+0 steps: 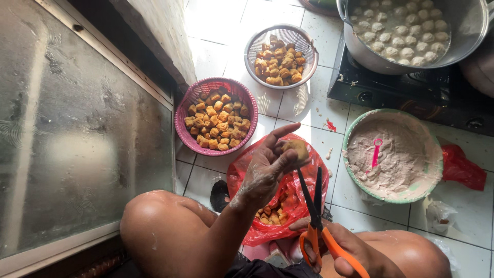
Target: The person sits on the kitchen floor and trims fried tofu pieces with scissors, cutting off edges over a red plastic bag and placing the trimmed pieces into a pink bowl. A bowl of batter and a pot of dough balls sit nearby on the floor.
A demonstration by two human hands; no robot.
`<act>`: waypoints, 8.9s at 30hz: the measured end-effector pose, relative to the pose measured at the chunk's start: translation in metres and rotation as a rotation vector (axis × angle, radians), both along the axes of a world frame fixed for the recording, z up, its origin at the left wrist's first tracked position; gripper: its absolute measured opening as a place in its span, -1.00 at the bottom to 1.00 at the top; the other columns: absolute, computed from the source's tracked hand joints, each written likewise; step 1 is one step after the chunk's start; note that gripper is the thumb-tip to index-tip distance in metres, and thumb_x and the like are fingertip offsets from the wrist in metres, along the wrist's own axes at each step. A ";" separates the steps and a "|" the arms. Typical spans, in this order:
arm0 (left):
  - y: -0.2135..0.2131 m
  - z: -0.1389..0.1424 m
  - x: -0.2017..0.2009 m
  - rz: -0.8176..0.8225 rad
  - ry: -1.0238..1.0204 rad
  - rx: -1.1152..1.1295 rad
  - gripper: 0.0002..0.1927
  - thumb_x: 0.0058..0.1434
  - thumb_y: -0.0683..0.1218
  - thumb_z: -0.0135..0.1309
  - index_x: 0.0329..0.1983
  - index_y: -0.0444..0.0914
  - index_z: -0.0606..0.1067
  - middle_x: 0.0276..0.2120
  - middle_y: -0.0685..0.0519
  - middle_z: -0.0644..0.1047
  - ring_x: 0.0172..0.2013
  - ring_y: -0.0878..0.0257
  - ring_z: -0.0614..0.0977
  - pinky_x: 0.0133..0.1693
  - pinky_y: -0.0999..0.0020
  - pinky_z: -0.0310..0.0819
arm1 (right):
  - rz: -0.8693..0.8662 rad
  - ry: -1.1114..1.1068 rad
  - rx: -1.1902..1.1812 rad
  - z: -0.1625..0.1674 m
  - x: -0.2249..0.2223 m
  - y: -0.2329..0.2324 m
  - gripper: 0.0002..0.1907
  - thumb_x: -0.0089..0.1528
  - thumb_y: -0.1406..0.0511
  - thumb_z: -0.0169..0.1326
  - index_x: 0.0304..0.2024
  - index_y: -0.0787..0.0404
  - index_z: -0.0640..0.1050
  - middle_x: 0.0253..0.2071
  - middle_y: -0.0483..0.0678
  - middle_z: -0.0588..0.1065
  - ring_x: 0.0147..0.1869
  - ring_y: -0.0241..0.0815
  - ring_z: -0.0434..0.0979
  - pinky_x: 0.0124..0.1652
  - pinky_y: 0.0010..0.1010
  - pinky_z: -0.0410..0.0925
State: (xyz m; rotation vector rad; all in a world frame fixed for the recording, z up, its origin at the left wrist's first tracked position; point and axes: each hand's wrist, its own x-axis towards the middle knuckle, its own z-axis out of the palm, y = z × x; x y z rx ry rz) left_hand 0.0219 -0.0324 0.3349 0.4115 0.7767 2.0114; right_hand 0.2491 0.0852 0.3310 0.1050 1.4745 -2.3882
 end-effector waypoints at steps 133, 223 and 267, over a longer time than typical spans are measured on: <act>-0.035 -0.418 0.094 -0.506 1.005 -1.260 -0.45 0.23 -0.01 0.15 0.20 -0.41 0.37 0.00 -0.39 0.43 -0.03 -0.24 0.52 0.00 -0.04 0.43 | -0.482 -0.056 -0.042 -0.085 0.026 0.011 -0.27 0.06 0.22 0.47 0.10 0.56 0.48 -0.47 -0.09 0.48 -0.42 -0.26 0.51 -0.33 -0.38 0.43; -0.022 -0.105 0.043 -0.004 -0.071 0.044 -0.37 0.26 -0.09 0.27 0.36 -0.28 0.32 -0.10 0.06 0.54 -0.09 0.36 0.59 0.03 0.48 0.54 | 0.065 -0.048 -0.061 -0.038 0.005 -0.007 -0.06 0.13 -0.24 0.26 0.19 0.36 0.37 -0.19 -0.10 0.48 -0.17 -0.31 0.55 -0.14 -0.49 0.41; -0.029 -0.071 0.081 -0.083 -0.059 0.044 -0.87 0.41 -0.25 0.08 -0.05 -0.26 0.40 -0.14 0.00 0.60 -0.06 0.23 0.63 0.07 0.25 0.55 | -0.002 -0.075 0.206 -0.042 0.013 -0.008 -0.30 0.03 0.00 0.47 -0.02 0.36 0.57 -0.34 -0.10 0.52 -0.29 -0.35 0.49 -0.30 -0.48 0.38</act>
